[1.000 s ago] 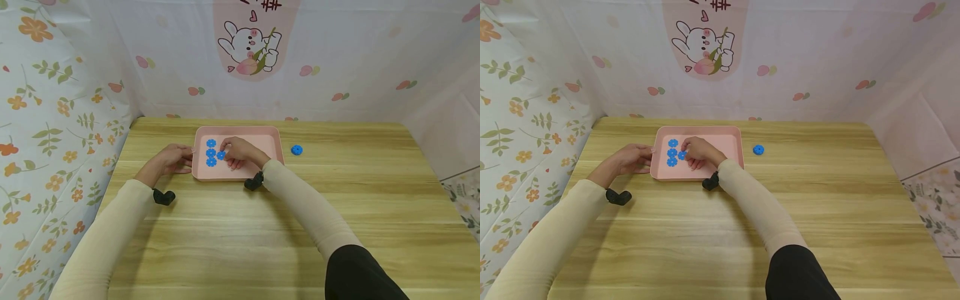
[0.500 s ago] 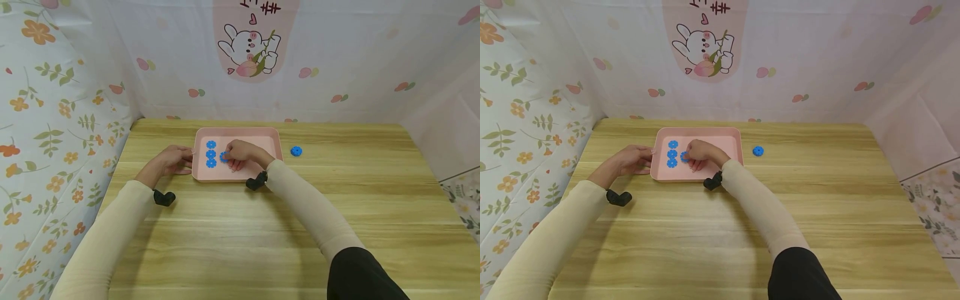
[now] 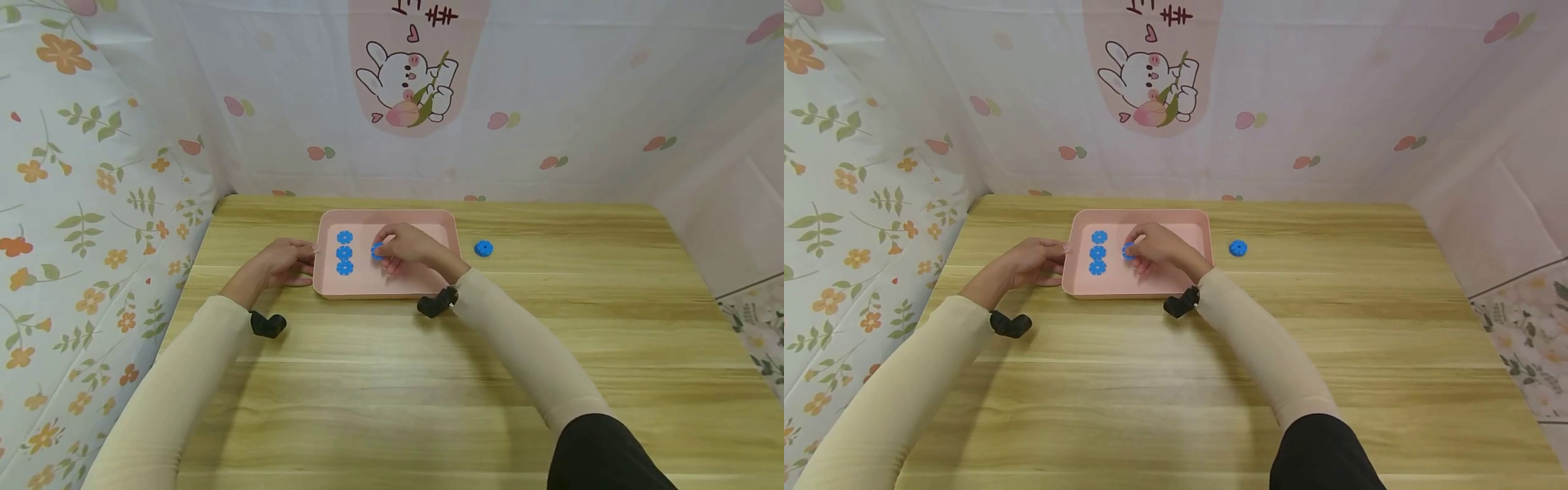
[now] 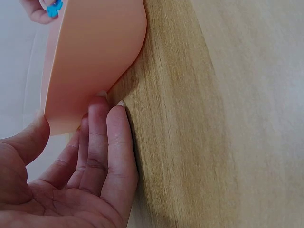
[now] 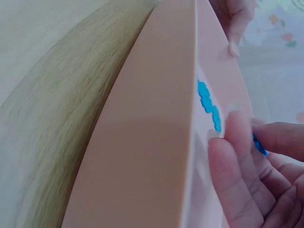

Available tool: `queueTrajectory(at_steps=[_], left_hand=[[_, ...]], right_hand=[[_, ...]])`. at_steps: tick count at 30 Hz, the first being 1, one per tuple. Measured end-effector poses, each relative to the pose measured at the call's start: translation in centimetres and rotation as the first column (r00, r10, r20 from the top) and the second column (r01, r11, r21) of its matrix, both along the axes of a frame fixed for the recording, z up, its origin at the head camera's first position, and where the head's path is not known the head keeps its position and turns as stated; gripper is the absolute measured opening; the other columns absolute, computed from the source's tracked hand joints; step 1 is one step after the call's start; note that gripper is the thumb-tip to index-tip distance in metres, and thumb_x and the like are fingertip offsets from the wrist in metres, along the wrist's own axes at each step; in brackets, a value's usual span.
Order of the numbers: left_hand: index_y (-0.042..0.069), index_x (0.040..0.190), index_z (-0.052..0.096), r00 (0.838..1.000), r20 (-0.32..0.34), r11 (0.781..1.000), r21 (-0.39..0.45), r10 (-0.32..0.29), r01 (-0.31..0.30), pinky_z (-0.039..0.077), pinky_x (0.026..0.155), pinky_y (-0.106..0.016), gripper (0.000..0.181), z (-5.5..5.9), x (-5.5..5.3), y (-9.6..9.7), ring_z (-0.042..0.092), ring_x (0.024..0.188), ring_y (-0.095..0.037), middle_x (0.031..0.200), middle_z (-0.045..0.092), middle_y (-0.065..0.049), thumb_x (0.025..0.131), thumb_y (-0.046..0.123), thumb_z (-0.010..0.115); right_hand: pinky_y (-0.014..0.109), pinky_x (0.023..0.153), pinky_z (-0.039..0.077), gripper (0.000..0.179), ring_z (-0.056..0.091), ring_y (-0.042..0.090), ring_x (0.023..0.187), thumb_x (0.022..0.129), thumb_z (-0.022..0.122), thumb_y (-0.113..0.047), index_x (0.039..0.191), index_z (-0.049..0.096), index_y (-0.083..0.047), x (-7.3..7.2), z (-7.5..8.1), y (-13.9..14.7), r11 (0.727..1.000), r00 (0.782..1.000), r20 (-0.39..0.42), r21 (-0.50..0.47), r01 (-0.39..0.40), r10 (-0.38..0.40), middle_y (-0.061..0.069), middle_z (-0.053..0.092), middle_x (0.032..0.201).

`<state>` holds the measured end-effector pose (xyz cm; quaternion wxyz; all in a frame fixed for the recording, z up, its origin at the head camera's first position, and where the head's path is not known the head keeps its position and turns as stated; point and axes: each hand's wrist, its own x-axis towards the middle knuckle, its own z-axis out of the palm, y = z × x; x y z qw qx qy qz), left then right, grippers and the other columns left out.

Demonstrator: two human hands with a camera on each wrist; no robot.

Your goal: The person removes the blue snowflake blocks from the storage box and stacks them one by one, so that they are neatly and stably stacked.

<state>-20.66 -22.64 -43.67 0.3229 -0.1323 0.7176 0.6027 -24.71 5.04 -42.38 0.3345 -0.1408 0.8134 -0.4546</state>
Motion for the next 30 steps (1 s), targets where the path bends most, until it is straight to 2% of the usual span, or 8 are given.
queueTrajectory(at_steps=[11,19,26,30], left_hand=[[0.006,0.145,0.042,1.0,0.002,1.0,0.002,0.006,-0.006,0.056,0.085,-0.038,0.047,0.0,0.0,-0.1,0.063,0.088,-0.017,0.116,0.055,-0.013,0.105,0.029,0.044],[0.005,0.144,0.043,1.0,-0.008,1.0,0.0,-0.002,0.002,0.057,0.084,-0.038,0.047,-0.1,0.0,-0.1,0.064,0.088,-0.017,0.114,0.057,-0.012,0.105,0.029,0.045],[0.005,0.145,0.043,1.0,-0.003,1.0,0.007,0.002,-0.002,0.057,0.083,-0.037,0.046,-0.2,0.0,-0.1,0.064,0.088,-0.016,0.113,0.058,-0.011,0.105,0.029,0.045],[0.006,0.145,0.043,1.0,-0.005,1.0,0.002,0.004,-0.004,0.057,0.084,-0.037,0.046,-0.2,0.0,0.0,0.063,0.089,-0.017,0.115,0.057,-0.011,0.105,0.029,0.045]], right_hand=[[0.037,0.061,0.059,0.019,0.061,0.019,0.051,0.093,0.067,-0.017,0.109,0.063,-0.006,0.3,0.4,3.2,0.989,0.99,-0.033,-0.054,0.138,-0.14,0.01,0.063,0.068],[0.039,0.062,0.059,0.016,0.065,0.02,0.053,0.098,0.059,-0.012,0.11,0.057,-0.002,0.7,0.4,5.7,0.973,0.981,-0.05,-0.145,0.179,-0.188,0.012,0.064,0.07],[0.039,0.068,0.059,0.018,0.066,0.015,0.057,0.099,0.056,-0.014,0.111,0.047,-0.003,0.7,-0.2,7.7,0.949,0.965,0.009,-0.178,0.26,-0.262,0.01,0.066,0.073],[0.036,0.067,0.059,0.021,0.066,0.014,0.059,0.1,0.055,-0.013,0.114,0.044,0.0,1.0,-0.2,8.6,0.939,0.96,0.021,-0.202,0.277,-0.279,0.01,0.065,0.076]])
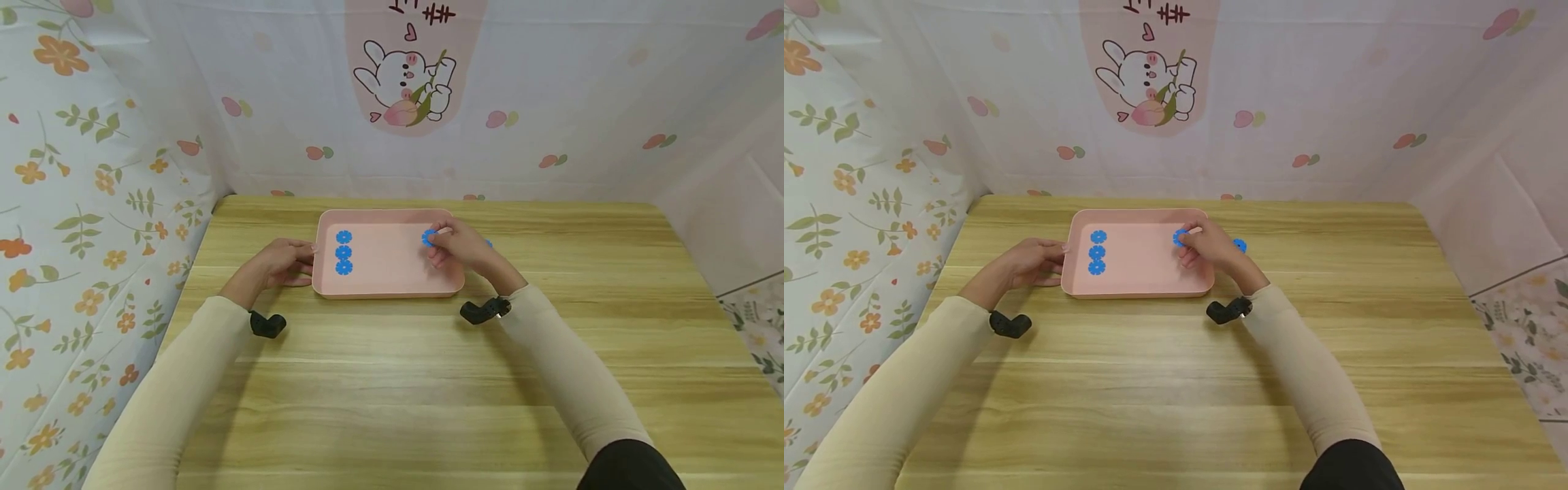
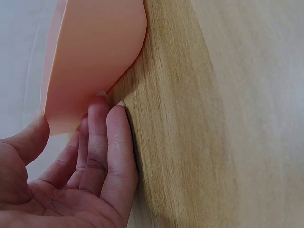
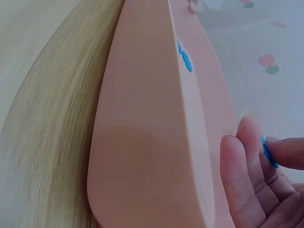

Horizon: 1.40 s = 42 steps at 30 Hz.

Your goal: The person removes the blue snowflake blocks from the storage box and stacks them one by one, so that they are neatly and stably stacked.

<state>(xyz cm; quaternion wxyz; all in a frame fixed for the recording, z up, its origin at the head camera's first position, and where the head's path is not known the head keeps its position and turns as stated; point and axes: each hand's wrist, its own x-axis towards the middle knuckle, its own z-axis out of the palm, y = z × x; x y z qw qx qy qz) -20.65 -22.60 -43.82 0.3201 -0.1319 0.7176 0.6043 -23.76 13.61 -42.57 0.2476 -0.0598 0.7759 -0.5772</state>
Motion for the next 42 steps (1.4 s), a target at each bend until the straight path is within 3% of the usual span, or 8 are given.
queueTrajectory(at_steps=[11,22,28,33,42], left_hand=[[0.006,0.146,0.042,1.0,-0.005,1.0,-0.004,-0.012,0.012,0.056,0.084,-0.037,0.047,0.0,0.0,-0.1,0.063,0.09,-0.016,0.119,0.056,-0.013,0.105,0.03,0.045],[0.006,0.146,0.042,1.0,-0.004,1.0,0.005,-0.009,0.009,0.056,0.086,-0.038,0.048,0.1,0.0,0.0,0.063,0.09,-0.017,0.119,0.055,-0.014,0.105,0.03,0.044],[0.007,0.146,0.042,1.0,0.001,1.0,0.006,-0.002,0.002,0.056,0.085,-0.037,0.046,0.1,0.0,0.0,0.062,0.089,-0.017,0.119,0.055,-0.014,0.105,0.029,0.044],[0.008,0.147,0.041,1.0,0.001,1.0,0.005,-0.001,0.001,0.057,0.084,-0.037,0.046,0.2,0.0,0.0,0.062,0.088,-0.017,0.118,0.055,-0.013,0.105,0.029,0.043],[0.009,0.145,0.042,1.0,-0.002,1.0,0.005,0.008,-0.008,0.057,0.083,-0.037,0.045,0.1,0.0,0.0,0.063,0.087,-0.017,0.116,0.055,-0.012,0.105,0.03,0.043]], right_hand=[[0.032,0.066,0.059,0.034,0.066,0.014,0.061,0.101,0.054,-0.019,0.126,0.042,0.002,0.3,0.3,2.7,0.999,0.999,0.03,-0.049,0.018,-0.016,0.007,0.063,0.078],[0.027,0.053,0.056,0.031,0.057,0.011,0.047,0.1,0.057,-0.021,0.125,0.047,-0.006,0.4,0.4,5.4,0.986,0.986,0.006,-0.04,0.164,-0.164,0.002,0.059,0.064],[0.027,0.053,0.056,0.04,0.056,0.011,0.049,0.099,0.059,-0.023,0.132,0.048,-0.002,0.2,-0.2,7.0,0.974,0.976,0.002,-0.057,0.219,-0.22,0.001,0.06,0.065],[0.026,0.056,0.056,0.048,0.056,0.009,0.05,0.1,0.057,-0.026,0.14,0.047,-0.001,0.1,-0.9,8.0,0.965,0.965,0.003,-0.016,0.262,-0.262,0.0,0.06,0.067],[0.025,0.055,0.056,0.045,0.057,0.009,0.05,0.101,0.055,-0.026,0.138,0.05,-0.001,0.3,-2.0,9.4,0.95,0.95,-0.01,-0.006,0.312,-0.312,0.0,0.061,0.066]])
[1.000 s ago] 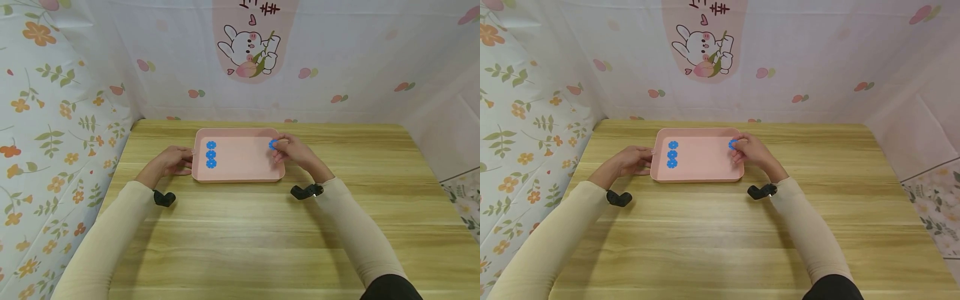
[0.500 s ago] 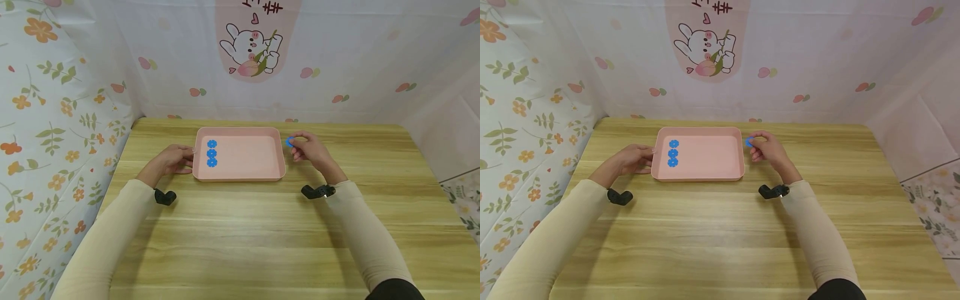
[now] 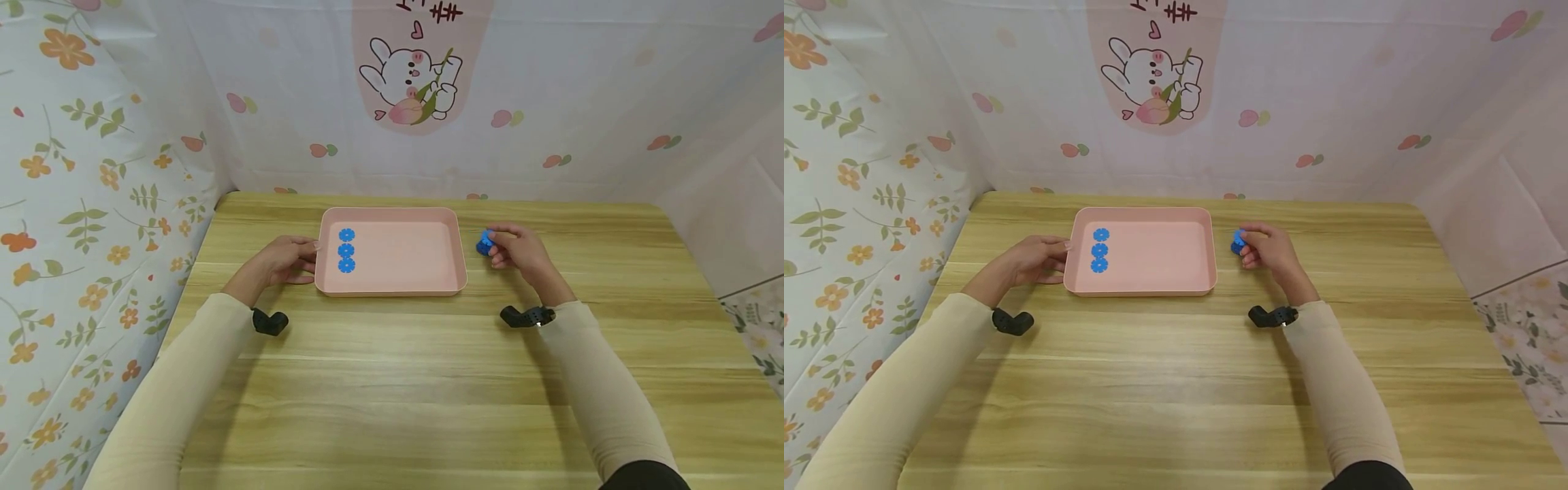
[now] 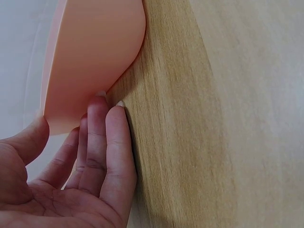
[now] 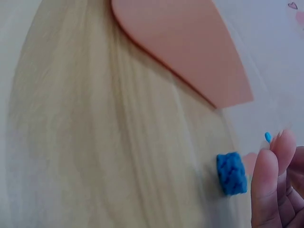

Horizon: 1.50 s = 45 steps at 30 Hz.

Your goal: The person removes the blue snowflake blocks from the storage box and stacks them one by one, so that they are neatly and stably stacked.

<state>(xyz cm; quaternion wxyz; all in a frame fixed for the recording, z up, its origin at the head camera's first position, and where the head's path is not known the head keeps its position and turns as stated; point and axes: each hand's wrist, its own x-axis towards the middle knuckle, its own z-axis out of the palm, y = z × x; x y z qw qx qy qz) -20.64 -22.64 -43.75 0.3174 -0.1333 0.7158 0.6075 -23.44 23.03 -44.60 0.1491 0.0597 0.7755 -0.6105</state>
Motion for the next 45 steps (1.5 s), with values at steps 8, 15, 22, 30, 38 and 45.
queueTrajectory(at_steps=[8,15,22,30,38,45], left_hand=[[0.009,0.147,0.041,1.0,0.003,1.0,0.001,0.0,0.0,0.057,0.083,-0.037,0.047,-0.1,0.0,-0.1,0.063,0.087,-0.016,0.116,0.056,-0.012,0.105,0.03,0.044],[0.009,0.146,0.042,1.0,0.006,1.0,0.001,0.008,-0.008,0.057,0.082,-0.037,0.047,-0.1,-0.1,-0.1,0.063,0.088,-0.017,0.117,0.056,-0.012,0.104,0.03,0.045],[0.009,0.146,0.042,1.0,0.002,1.0,0.005,0.007,-0.007,0.057,0.08,-0.037,0.047,-0.2,-0.1,-0.1,0.063,0.086,-0.016,0.114,0.056,-0.011,0.104,0.03,0.046],[0.009,0.146,0.042,1.0,-0.005,1.0,0.006,0.006,-0.006,0.058,0.08,-0.037,0.047,-0.3,-0.1,-0.1,0.064,0.085,-0.016,0.112,0.057,-0.011,0.104,0.03,0.046],[0.009,0.146,0.043,1.0,-0.011,1.0,0.001,0.002,-0.002,0.057,0.081,-0.037,0.047,-0.3,-0.1,-0.1,0.064,0.086,-0.017,0.112,0.057,-0.011,0.104,0.03,0.046],[0.009,0.146,0.042,1.0,-0.009,1.0,0.001,0.002,-0.002,0.057,0.081,-0.037,0.047,-0.4,-0.1,-0.2,0.064,0.086,-0.016,0.113,0.057,-0.011,0.104,0.031,0.046]], right_hand=[[0.026,0.054,0.056,0.044,0.059,0.01,0.05,0.101,0.054,-0.024,0.138,0.05,0.0,0.2,-0.7,0.3,0.999,0.999,0.023,-0.023,0.041,-0.04,0.001,0.063,0.066],[0.028,0.054,0.057,0.044,0.061,0.011,0.049,0.101,0.055,-0.023,0.137,0.049,0.001,0.1,-1.2,0.5,0.999,0.998,0.051,-0.025,0.029,-0.028,0.002,0.063,0.065],[0.028,0.054,0.057,0.045,0.061,0.01,0.049,0.1,0.056,-0.024,0.138,0.049,0.0,0.0,-1.5,0.4,0.999,0.998,0.062,-0.032,0.022,-0.02,0.001,0.063,0.065],[0.027,0.055,0.057,0.047,0.061,0.009,0.05,0.101,0.054,-0.025,0.14,0.047,-0.001,-0.2,-1.9,0.4,1.0,0.997,0.076,-0.02,0.011,-0.009,-0.001,0.063,0.066],[0.029,0.057,0.058,0.047,0.062,0.01,0.051,0.102,0.051,-0.022,0.143,0.043,0.0,0.1,-0.9,0.1,1.0,0.994,0.106,-0.007,-0.014,0.015,0.0,0.063,0.067],[0.03,0.057,0.058,0.047,0.061,0.011,0.051,0.104,0.048,-0.023,0.144,0.042,0.001,0.1,-0.4,0.2,1.0,0.992,0.122,0.01,-0.028,0.026,0.003,0.063,0.069]])
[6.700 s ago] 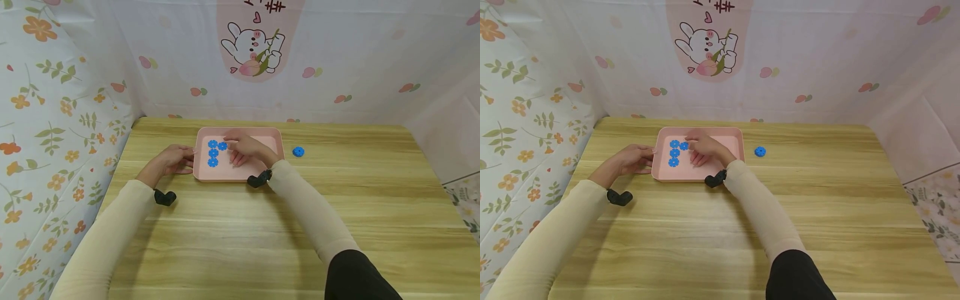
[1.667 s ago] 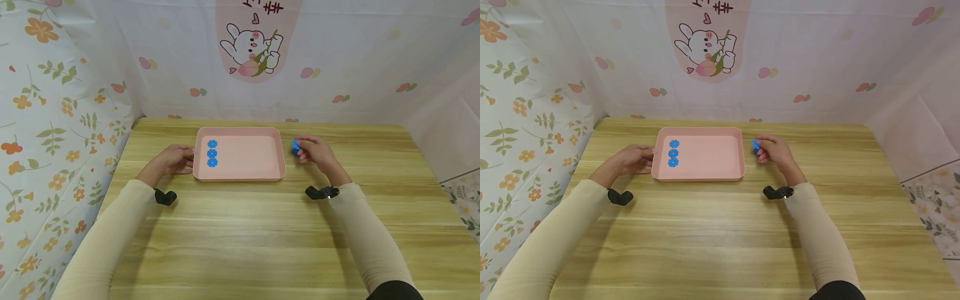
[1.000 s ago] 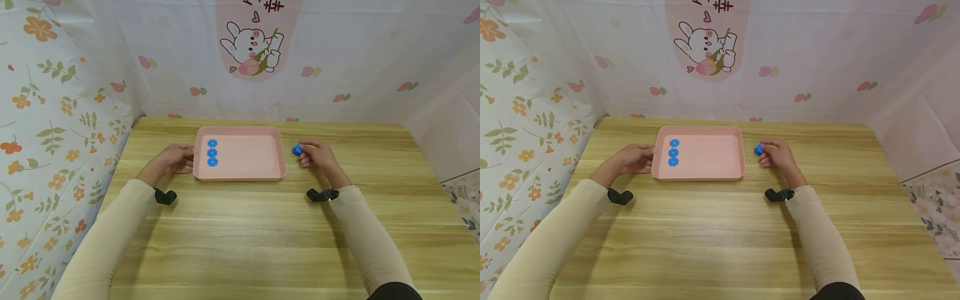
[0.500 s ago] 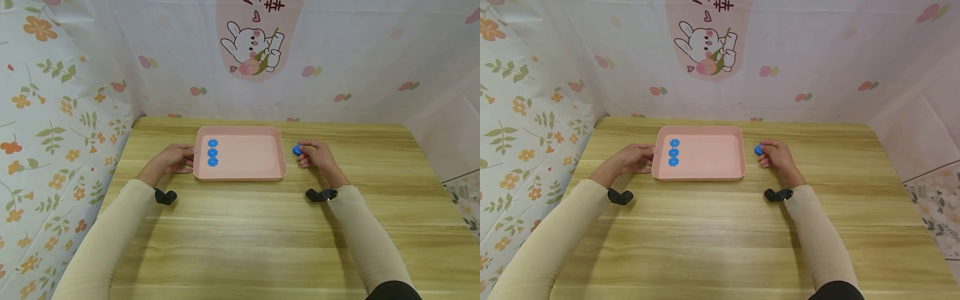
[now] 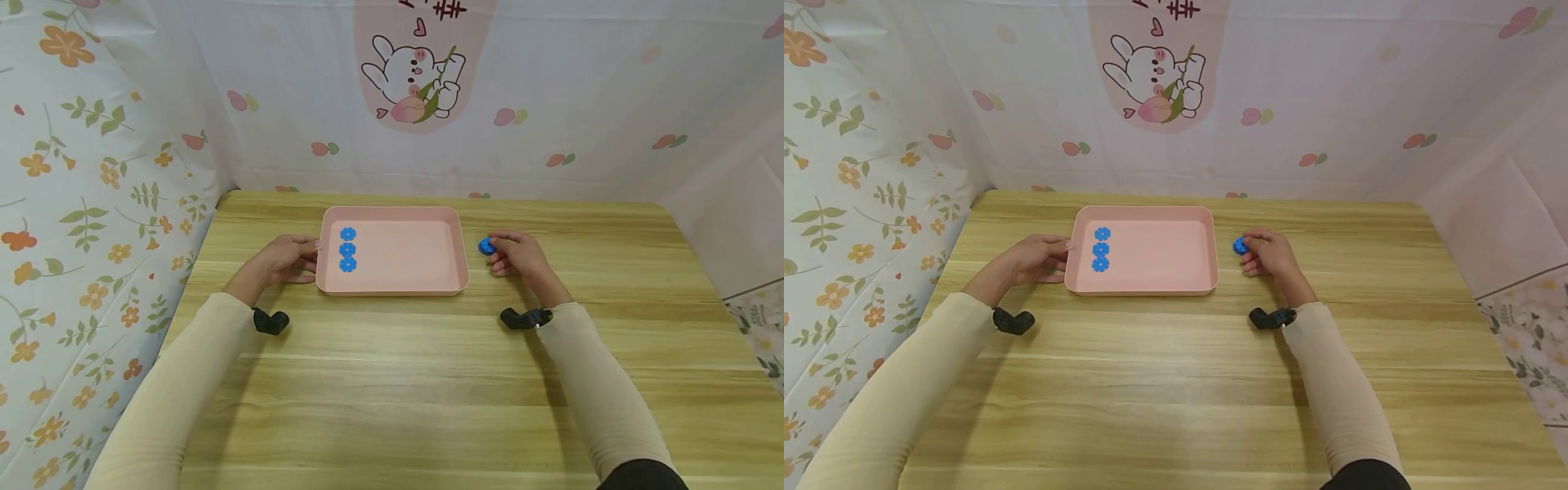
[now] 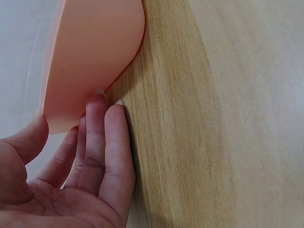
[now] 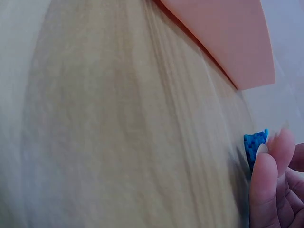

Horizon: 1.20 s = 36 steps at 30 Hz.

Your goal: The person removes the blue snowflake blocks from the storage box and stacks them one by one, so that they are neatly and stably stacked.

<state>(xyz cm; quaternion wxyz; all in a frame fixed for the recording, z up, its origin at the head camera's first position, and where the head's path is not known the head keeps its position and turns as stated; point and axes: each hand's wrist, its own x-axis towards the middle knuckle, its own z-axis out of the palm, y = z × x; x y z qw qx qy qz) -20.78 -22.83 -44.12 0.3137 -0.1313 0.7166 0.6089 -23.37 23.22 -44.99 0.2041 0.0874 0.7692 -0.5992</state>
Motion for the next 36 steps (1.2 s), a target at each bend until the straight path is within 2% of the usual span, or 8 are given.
queueTrajectory(at_steps=[6,13,17,28,36], left_hand=[[0.009,0.145,0.043,1.0,-0.001,1.0,-0.004,0.002,-0.002,0.057,0.082,-0.037,0.047,0.0,0.0,0.0,0.064,0.085,-0.016,0.111,0.058,-0.01,0.104,0.031,0.047],[0.009,0.146,0.042,1.0,-0.002,1.0,0.003,0.0,0.0,0.058,0.08,-0.036,0.047,0.0,0.0,-0.1,0.064,0.084,-0.015,0.109,0.058,-0.009,0.104,0.03,0.046],[0.01,0.146,0.042,1.0,0.006,1.0,0.004,0.006,-0.006,0.058,0.08,-0.036,0.047,0.0,0.0,-0.1,0.064,0.084,-0.015,0.111,0.057,-0.01,0.104,0.031,0.046],[0.011,0.146,0.042,1.0,0.008,1.0,0.0,0.0,0.0,0.057,0.083,-0.037,0.048,0.1,-0.1,0.0,0.063,0.086,-0.016,0.115,0.056,-0.011,0.104,0.033,0.046],[0.01,0.144,0.044,1.0,0.006,1.0,0.006,0.002,-0.002,0.057,0.082,-0.038,0.046,-0.1,-0.1,-0.1,0.063,0.085,-0.017,0.111,0.057,-0.01,0.104,0.032,0.046]], right_hand=[[0.028,0.054,0.056,0.05,0.057,0.009,0.049,0.103,0.049,-0.031,0.142,0.043,0.0,-0.8,-0.1,0.6,0.998,1.0,-0.024,0.068,-0.011,0.013,0.0,0.061,0.066],[0.027,0.053,0.056,0.051,0.057,0.01,0.048,0.103,0.049,-0.031,0.142,0.042,0.002,-1.5,2.1,-0.4,0.995,0.997,-0.056,0.09,-0.044,0.049,0.0,0.06,0.064],[0.027,0.053,0.056,0.052,0.058,0.009,0.048,0.102,0.052,-0.033,0.141,0.044,0.0,-2.4,2.4,-1.3,0.992,0.994,-0.084,0.111,-0.054,0.063,0.0,0.062,0.064],[0.036,0.063,0.059,0.045,0.065,0.014,0.054,0.101,0.052,-0.029,0.138,0.051,-0.004,-3.7,4.4,-5.9,0.983,0.983,-0.105,0.119,-0.138,0.151,0.004,0.066,0.069],[0.042,0.065,0.059,0.035,0.065,0.015,0.053,0.101,0.051,-0.02,0.134,0.056,-0.007,-3.8,4.7,-9.2,0.98,0.974,-0.128,0.101,-0.173,0.186,0.005,0.066,0.066]])
